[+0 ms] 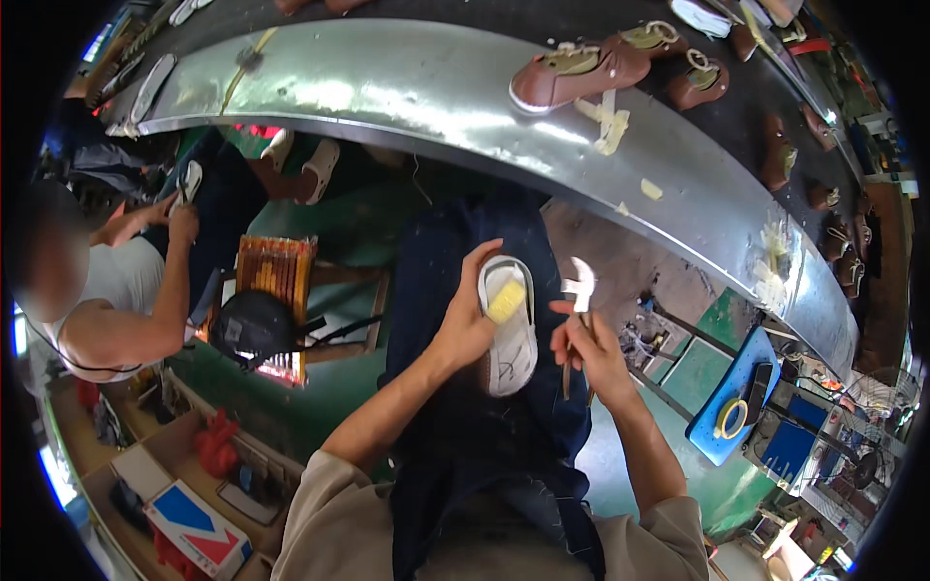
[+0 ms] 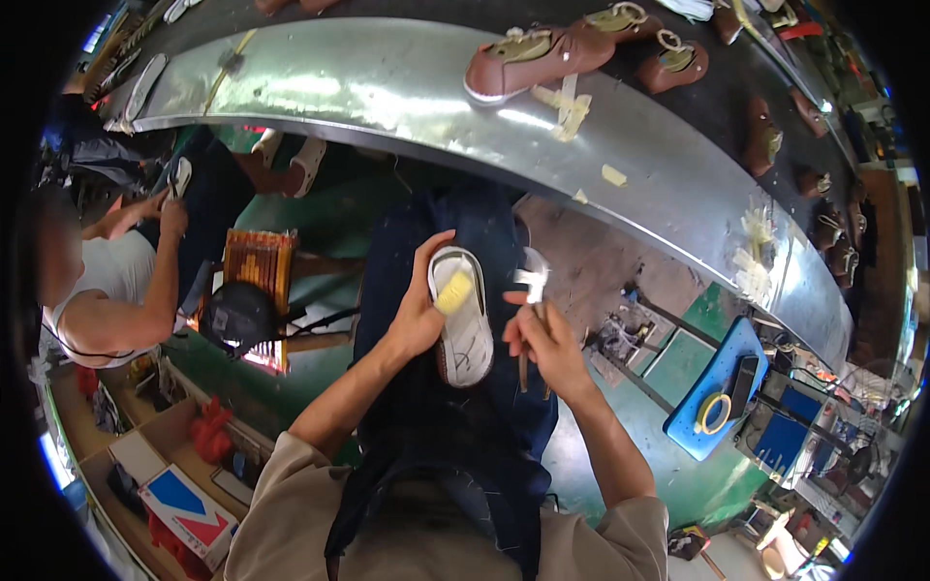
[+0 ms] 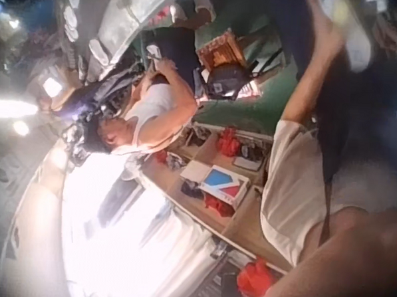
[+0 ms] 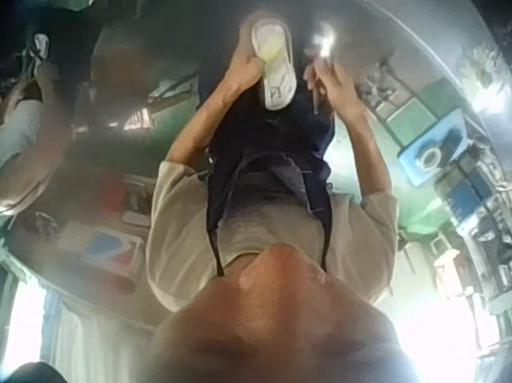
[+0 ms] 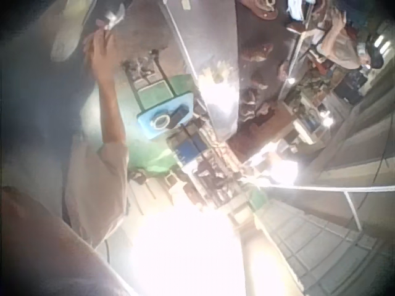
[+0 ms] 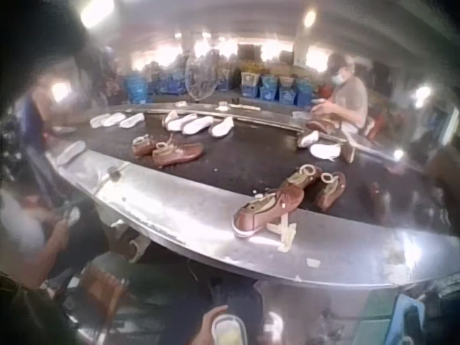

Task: The person is assembling and finishing shoes on a factory production line.

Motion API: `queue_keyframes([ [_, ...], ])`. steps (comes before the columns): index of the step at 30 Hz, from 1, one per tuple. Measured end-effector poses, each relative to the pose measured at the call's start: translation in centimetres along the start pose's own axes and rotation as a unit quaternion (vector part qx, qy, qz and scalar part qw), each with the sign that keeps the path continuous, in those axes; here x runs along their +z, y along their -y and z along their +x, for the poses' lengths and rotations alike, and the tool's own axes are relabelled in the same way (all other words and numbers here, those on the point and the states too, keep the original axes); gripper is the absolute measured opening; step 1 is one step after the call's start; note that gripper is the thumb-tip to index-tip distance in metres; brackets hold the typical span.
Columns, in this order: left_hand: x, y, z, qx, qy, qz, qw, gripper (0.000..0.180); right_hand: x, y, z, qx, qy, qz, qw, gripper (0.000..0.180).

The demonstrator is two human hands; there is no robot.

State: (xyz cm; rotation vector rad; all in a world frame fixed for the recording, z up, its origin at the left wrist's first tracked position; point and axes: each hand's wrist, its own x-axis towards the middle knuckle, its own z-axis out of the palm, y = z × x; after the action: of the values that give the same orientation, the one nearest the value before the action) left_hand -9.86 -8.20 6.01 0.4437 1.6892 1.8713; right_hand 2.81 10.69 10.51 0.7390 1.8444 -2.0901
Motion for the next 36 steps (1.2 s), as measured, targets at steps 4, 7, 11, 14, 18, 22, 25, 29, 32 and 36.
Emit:
queue_keyframes([
  [4,-1.0,-0.1,-1.2,0.000,0.019,0.045,0.999,0.059,2.2,1.9,-0.9,-0.009,0.161,-0.005,0.987,0.044],
  [7,-1.8,-1.3,-1.6,0.021,0.021,0.132,0.991,0.059,1.3,3.8,-0.8,0.047,0.199,-0.008,0.979,0.046],
  [11,-1.2,-3.0,-2.0,0.082,0.032,0.215,0.973,0.056,0.4,7.8,-1.2,0.152,0.249,0.003,0.956,0.043],
  [14,-1.0,-2.9,-1.9,0.096,0.006,0.195,0.976,0.050,1.5,6.0,-1.8,0.057,0.174,-0.153,0.971,0.034],
  [18,-1.4,-1.3,-1.6,0.078,0.005,0.129,0.989,0.047,1.5,1.8,-0.1,-0.163,0.066,-0.371,0.912,0.029],
  [22,-1.9,-0.5,-0.8,0.109,-0.019,0.120,0.987,0.051,1.6,-0.8,1.7,-0.212,0.037,-0.440,0.872,0.030],
  [25,-3.0,-1.1,-0.6,0.092,0.016,0.204,0.974,0.057,2.6,-1.1,1.4,-0.213,-0.005,-0.424,0.880,0.030],
  [29,-3.0,-1.2,-1.2,0.037,0.088,0.077,0.993,0.053,3.2,1.5,-0.8,-0.147,0.022,-0.449,0.881,0.030],
  [32,-1.5,0.0,-1.0,-0.039,0.052,-0.045,0.997,0.045,3.6,2.1,-0.9,-0.138,0.024,-0.504,0.852,0.028],
  [36,-0.4,0.6,-0.6,0.022,-0.001,0.039,0.999,0.049,1.8,2.8,-2.0,-0.204,0.014,-0.482,0.852,0.023],
])
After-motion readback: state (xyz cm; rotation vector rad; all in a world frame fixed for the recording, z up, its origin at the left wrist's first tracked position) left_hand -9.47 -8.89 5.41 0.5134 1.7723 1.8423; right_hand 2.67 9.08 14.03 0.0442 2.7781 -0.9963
